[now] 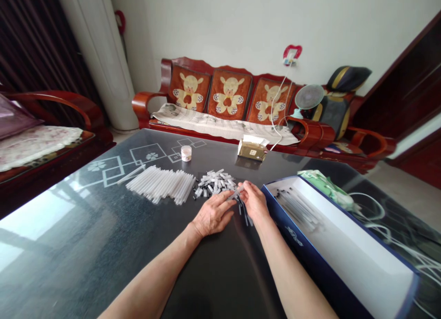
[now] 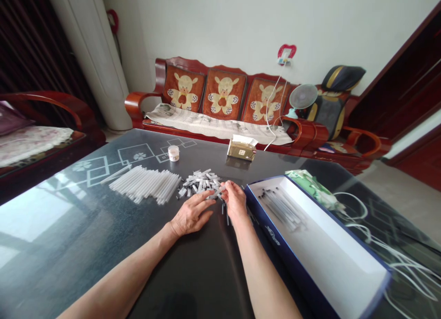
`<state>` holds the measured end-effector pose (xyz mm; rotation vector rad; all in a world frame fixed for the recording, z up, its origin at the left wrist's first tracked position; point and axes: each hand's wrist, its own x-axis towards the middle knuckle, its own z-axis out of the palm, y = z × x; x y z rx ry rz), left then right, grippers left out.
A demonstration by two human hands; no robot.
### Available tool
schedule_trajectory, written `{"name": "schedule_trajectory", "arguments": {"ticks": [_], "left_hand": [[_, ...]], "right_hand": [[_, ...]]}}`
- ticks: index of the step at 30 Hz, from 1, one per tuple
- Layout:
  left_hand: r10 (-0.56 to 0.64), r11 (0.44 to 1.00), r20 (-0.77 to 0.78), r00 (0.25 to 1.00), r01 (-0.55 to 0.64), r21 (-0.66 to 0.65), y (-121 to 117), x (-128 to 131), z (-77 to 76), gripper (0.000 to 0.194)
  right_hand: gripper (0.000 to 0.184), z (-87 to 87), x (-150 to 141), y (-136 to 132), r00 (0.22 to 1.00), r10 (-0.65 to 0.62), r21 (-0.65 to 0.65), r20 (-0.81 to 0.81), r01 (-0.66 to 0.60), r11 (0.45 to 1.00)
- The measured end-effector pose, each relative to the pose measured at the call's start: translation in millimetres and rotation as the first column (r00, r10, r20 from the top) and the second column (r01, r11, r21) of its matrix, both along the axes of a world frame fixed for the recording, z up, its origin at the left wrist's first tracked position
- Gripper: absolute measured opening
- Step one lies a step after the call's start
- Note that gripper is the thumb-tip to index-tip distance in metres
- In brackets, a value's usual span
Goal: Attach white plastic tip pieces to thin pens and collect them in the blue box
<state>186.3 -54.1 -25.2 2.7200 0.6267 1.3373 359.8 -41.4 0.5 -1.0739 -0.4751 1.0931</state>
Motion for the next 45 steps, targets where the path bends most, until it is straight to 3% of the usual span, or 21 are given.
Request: {"name": "schedule_trajectory", "arguments": {"ticks": [4,6,12,19,23,26,30,35,39,45], "left_hand": [[0.308,0.951,-0.034,0.951,-0.308,0.005,3,0,1.1,0.032],[0.399,0.916,-0.077,0.914,-0.401,-0.022,5,2,0.3,0.029],[0.408,0.885,-0.148,0.901,-0.430,-0.178,6,2,-5.0,0.027],[0.524,0.844,-0.106,0.845,-0.532,-0.071,5,2,-5.2,0.022],[0.559,0.822,-0.109,0.822,-0.566,-0.060,5,3,-4.8,0.023],[0.550,0.820,-0.122,0.826,-0.562,-0.107,6,3,-3.7,0.028],[0.478,0.832,-0.121,0.870,-0.493,-0.257,7,2,-0.4,0.028],[0.453,0.732,-0.108,0.885,-0.439,-0.521,10,-2,3.5,0.037],[0.476,0.707,-0.054,0.878,-0.418,-0.571,13,-5,2.6,0.037],[0.484,0.741,0.131,0.865,-0.325,-0.587,14,-6,-3.8,0.026]], "right_hand": [[0.041,-4.3,-12,-11,0.999,-0.010,0.055,0.038,0.008,0.998],[0.040,-7.2,-21,-16,0.998,0.038,0.079,0.055,-0.042,0.996],[0.037,-14.8,-38,-25,0.984,0.177,0.117,0.025,-0.178,0.977],[0.031,-18.1,-56,-24,0.991,0.125,0.087,-0.048,-0.121,0.989],[0.032,-19.8,-70,-18,0.995,0.019,0.074,-0.098,-0.012,0.997],[0.030,-21.5,-77,-14,0.996,-0.023,0.089,-0.089,0.031,0.996],[0.026,-20.4,-74,-10,0.998,0.032,0.152,-0.054,-0.024,0.988],[0.031,-2.1,-34,6,0.989,-0.058,0.171,-0.133,0.081,0.982],[0.039,7.4,-16,8,0.997,-0.063,0.193,0.035,0.055,0.980],[0.043,-23.1,-43,-14,0.958,0.059,0.066,0.280,-0.080,0.995]]}}
